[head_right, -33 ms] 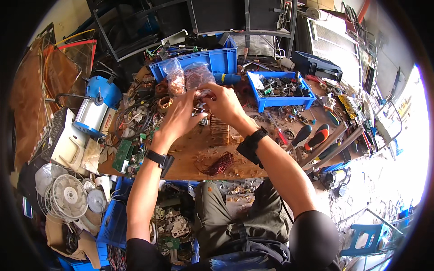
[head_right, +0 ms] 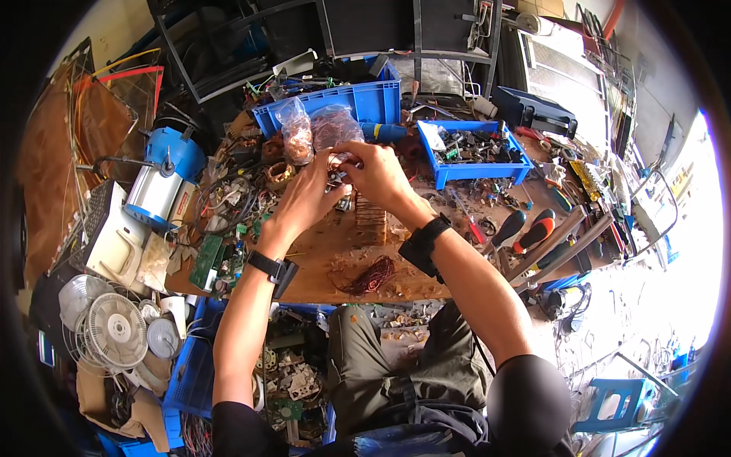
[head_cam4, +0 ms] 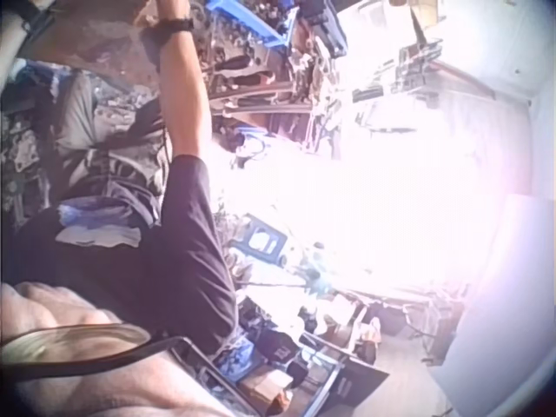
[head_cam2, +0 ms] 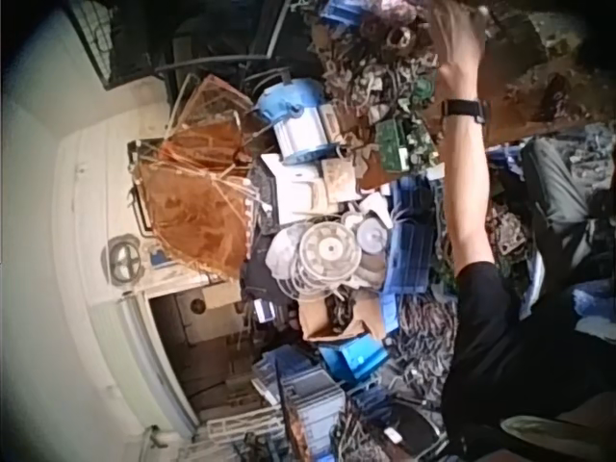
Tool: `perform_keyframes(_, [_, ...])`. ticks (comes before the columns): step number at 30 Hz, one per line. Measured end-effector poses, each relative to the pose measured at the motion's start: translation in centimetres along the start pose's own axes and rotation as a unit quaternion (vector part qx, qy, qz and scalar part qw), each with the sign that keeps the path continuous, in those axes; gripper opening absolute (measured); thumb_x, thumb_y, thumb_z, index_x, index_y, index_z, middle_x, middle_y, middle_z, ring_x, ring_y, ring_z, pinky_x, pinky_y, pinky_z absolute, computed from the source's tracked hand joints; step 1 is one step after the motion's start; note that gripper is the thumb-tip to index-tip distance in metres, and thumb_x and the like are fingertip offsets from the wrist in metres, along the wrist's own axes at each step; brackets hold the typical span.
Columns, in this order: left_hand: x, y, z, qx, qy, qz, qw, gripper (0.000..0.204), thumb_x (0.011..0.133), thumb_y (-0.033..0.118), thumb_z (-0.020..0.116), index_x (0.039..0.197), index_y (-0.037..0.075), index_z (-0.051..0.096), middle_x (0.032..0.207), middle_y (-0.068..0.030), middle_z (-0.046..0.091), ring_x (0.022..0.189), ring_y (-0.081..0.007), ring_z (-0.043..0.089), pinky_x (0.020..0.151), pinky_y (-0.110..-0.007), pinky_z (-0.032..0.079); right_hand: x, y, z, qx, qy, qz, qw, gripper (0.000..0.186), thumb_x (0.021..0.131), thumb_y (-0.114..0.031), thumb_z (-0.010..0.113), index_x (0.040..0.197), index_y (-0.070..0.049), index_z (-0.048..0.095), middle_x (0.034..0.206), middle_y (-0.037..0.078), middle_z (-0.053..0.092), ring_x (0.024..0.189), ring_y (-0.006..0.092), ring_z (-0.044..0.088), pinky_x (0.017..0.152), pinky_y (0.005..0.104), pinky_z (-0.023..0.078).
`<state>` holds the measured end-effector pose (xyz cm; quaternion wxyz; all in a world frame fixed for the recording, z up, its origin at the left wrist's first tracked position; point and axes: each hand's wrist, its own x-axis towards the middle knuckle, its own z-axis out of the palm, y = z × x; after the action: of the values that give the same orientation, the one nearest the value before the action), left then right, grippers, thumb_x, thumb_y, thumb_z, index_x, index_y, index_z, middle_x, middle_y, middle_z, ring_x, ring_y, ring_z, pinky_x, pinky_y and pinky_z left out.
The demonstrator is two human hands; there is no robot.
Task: The person winds copper wire around a rectangular laminated core, likely a transformer or motor stator. They repeatedly wrap the wire by hand, occasionally pausing to adjust the coil or the core's position on the cluttered workbench.
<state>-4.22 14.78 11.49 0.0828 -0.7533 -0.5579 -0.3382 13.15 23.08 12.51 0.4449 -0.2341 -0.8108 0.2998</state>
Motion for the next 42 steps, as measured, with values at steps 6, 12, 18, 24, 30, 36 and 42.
perform_keyframes(6, [-0.2, -1.8, 0.2, -0.021, -0.151, -0.084, 0.985, 0.040, 0.105, 0.015, 0.061, 0.136, -0.002, 0.043, 0.106, -0.0312, 0.070, 0.095, -0.0474, 0.071, 0.071, -0.051, 0.059, 0.0, -0.1, -0.9, -0.012, -0.056, 0.032, 0.998, 0.030, 0.092, -0.014, 0.076, 0.122, -0.006, 0.077, 0.095, 0.019, 0.079, 0.084, 0.0294, 0.079, 0.077, 0.0365, 0.062])
perform_keyframes(12, [-2.0, -4.9, 3.7, -0.146, -0.070, -0.132, 0.978, 0.041, 0.113, 0.022, 0.049, 0.142, -0.004, 0.039, 0.126, -0.0289, 0.067, 0.108, -0.0426, 0.071, 0.080, -0.052, 0.060, -3.4, 0.6, -1.9, -0.163, -0.041, 0.004, 0.986, 0.069, 0.089, -0.034, 0.084, 0.147, -0.008, 0.056, 0.127, 0.022, 0.068, 0.116, 0.0355, 0.068, 0.097, 0.0443, 0.055])
perform_keyframes(18, [-1.6, -3.1, 4.1, -0.145, -0.140, -0.169, 0.965, 0.050, 0.111, 0.033, 0.054, 0.142, -0.006, 0.050, 0.123, -0.0302, 0.071, 0.113, -0.0422, 0.070, 0.093, -0.048, 0.054, -8.2, 3.6, 0.5, -0.085, -0.030, 0.238, 0.967, 0.093, 0.083, -0.053, 0.088, 0.147, 0.000, 0.045, 0.121, 0.027, 0.069, 0.112, 0.0333, 0.069, 0.095, 0.0435, 0.055])
perform_keyframes(24, [-0.5, -2.6, 2.7, -0.112, -0.170, -0.140, 0.969, 0.044, 0.110, 0.030, 0.056, 0.129, -0.009, 0.061, 0.110, -0.0305, 0.071, 0.102, -0.0424, 0.070, 0.089, -0.048, 0.054, -9.6, 4.3, 0.5, 0.021, -0.022, 0.267, 0.963, 0.074, 0.089, -0.038, 0.087, 0.134, 0.005, 0.047, 0.112, 0.020, 0.075, 0.100, 0.0186, 0.072, 0.084, 0.0330, 0.057])
perform_keyframes(30, [-6.5, -7.2, 4.2, -0.054, -0.125, -0.139, 0.981, 0.050, 0.110, 0.032, 0.053, 0.140, -0.008, 0.056, 0.130, -0.0320, 0.066, 0.121, -0.0439, 0.066, 0.100, -0.049, 0.054, -10.4, 4.8, 0.6, 0.056, -0.020, 0.247, 0.967, 0.068, 0.088, -0.036, 0.088, 0.127, 0.003, 0.047, 0.109, 0.018, 0.078, 0.098, 0.0182, 0.073, 0.083, 0.0344, 0.057])
perform_keyframes(36, [-7.2, -5.4, 3.7, -0.161, -0.236, -0.237, 0.929, 0.072, 0.105, 0.047, 0.053, 0.155, -0.004, 0.041, 0.146, -0.0307, 0.058, 0.134, -0.0432, 0.058, 0.111, -0.049, 0.048, -10.7, 4.3, 0.5, 0.100, -0.021, 0.250, 0.963, 0.057, 0.092, -0.021, 0.085, 0.124, 0.003, 0.045, 0.111, 0.018, 0.076, 0.097, 0.0157, 0.071, 0.080, 0.0319, 0.059])
perform_keyframes(42, [-5.5, -3.1, 2.0, -0.161, -0.187, -0.246, 0.938, 0.071, 0.098, 0.062, 0.063, 0.132, 0.000, 0.067, 0.112, -0.0272, 0.072, 0.100, -0.0363, 0.072, 0.086, -0.047, 0.054, -11.1, 4.4, 0.3, 0.074, -0.024, 0.229, 0.970, 0.068, 0.087, -0.031, 0.090, 0.126, 0.003, 0.046, 0.112, 0.018, 0.077, 0.100, 0.0204, 0.074, 0.082, 0.0339, 0.058])
